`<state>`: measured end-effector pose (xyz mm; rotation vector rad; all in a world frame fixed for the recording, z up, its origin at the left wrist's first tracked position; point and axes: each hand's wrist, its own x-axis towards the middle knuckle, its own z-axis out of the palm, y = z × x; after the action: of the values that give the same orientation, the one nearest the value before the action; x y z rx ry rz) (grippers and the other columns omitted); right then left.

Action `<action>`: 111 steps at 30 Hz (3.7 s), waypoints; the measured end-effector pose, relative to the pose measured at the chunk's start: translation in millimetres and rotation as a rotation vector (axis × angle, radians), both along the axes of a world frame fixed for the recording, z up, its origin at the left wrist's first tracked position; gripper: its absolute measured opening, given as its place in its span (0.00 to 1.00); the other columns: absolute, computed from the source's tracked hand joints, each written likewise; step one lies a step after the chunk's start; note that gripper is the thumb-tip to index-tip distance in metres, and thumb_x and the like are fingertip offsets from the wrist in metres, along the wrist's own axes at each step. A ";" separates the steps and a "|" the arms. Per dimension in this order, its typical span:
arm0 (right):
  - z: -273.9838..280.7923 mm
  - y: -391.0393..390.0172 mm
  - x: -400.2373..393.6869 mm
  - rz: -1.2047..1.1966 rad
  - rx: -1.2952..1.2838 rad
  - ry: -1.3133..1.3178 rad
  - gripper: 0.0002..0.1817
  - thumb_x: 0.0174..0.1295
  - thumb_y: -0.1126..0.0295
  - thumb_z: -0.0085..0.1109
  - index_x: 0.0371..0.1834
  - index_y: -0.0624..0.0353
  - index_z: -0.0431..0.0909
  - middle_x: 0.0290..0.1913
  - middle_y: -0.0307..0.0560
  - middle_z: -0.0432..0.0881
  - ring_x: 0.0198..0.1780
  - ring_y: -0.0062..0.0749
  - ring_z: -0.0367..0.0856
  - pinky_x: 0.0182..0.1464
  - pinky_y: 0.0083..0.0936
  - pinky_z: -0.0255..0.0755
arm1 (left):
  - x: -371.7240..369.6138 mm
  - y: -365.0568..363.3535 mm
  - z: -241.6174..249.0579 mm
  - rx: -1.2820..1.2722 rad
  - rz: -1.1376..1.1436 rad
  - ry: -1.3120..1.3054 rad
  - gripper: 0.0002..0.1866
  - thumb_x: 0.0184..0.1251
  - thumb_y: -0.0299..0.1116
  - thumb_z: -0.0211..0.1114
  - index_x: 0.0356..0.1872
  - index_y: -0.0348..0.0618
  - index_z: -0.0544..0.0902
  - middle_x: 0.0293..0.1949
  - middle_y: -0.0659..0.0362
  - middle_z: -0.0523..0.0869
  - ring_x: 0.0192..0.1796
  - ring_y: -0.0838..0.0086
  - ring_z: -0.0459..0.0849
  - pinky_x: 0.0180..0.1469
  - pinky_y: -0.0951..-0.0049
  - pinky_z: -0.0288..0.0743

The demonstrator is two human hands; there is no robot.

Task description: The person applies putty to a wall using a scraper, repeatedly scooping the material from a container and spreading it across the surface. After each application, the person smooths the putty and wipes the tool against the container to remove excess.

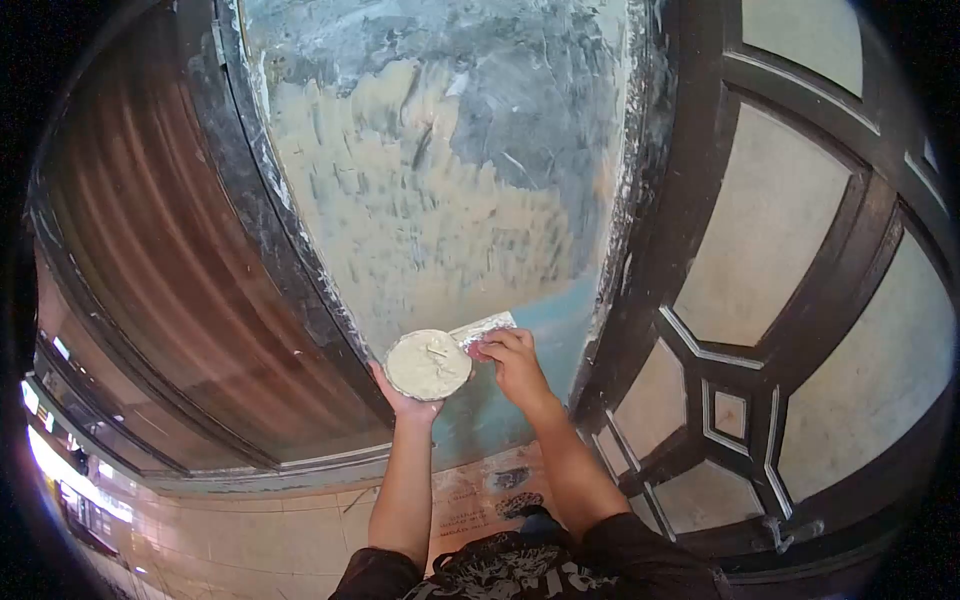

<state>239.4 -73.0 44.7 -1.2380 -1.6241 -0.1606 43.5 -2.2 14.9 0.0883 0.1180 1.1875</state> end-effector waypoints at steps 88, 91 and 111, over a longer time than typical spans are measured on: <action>85.9 33.7 44.1 0.112 0.086 -0.458 0.21 0.58 0.76 0.65 0.57 0.50 0.85 0.55 0.36 0.87 0.62 0.39 0.80 0.59 0.42 0.71 | 28.7 20.0 13.6 0.242 -0.153 0.161 0.58 0.59 0.88 0.38 0.78 0.51 0.68 0.77 0.50 0.69 0.75 0.42 0.70 0.66 0.18 0.64; 113.4 34.0 53.4 0.053 -0.024 -0.386 0.15 0.63 0.77 0.63 0.53 0.56 0.84 0.50 0.44 0.88 0.58 0.43 0.81 0.58 0.42 0.70 | 31.4 24.2 10.3 0.245 -0.183 0.087 0.57 0.59 0.88 0.39 0.78 0.53 0.68 0.78 0.50 0.68 0.75 0.39 0.69 0.64 0.12 0.61; 320.4 132.0 107.9 -0.034 0.063 -0.218 0.17 0.65 0.64 0.69 0.44 0.67 0.76 0.42 0.66 0.83 0.47 0.65 0.80 0.50 0.48 0.73 | 76.6 46.6 -9.4 0.245 -0.115 0.102 0.58 0.58 0.89 0.39 0.79 0.55 0.66 0.79 0.49 0.65 0.75 0.34 0.66 0.63 0.08 0.57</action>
<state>347.3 59.0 365.1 -1.2335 -1.7709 -0.3761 120.1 44.4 5.5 0.3670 0.0557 1.0782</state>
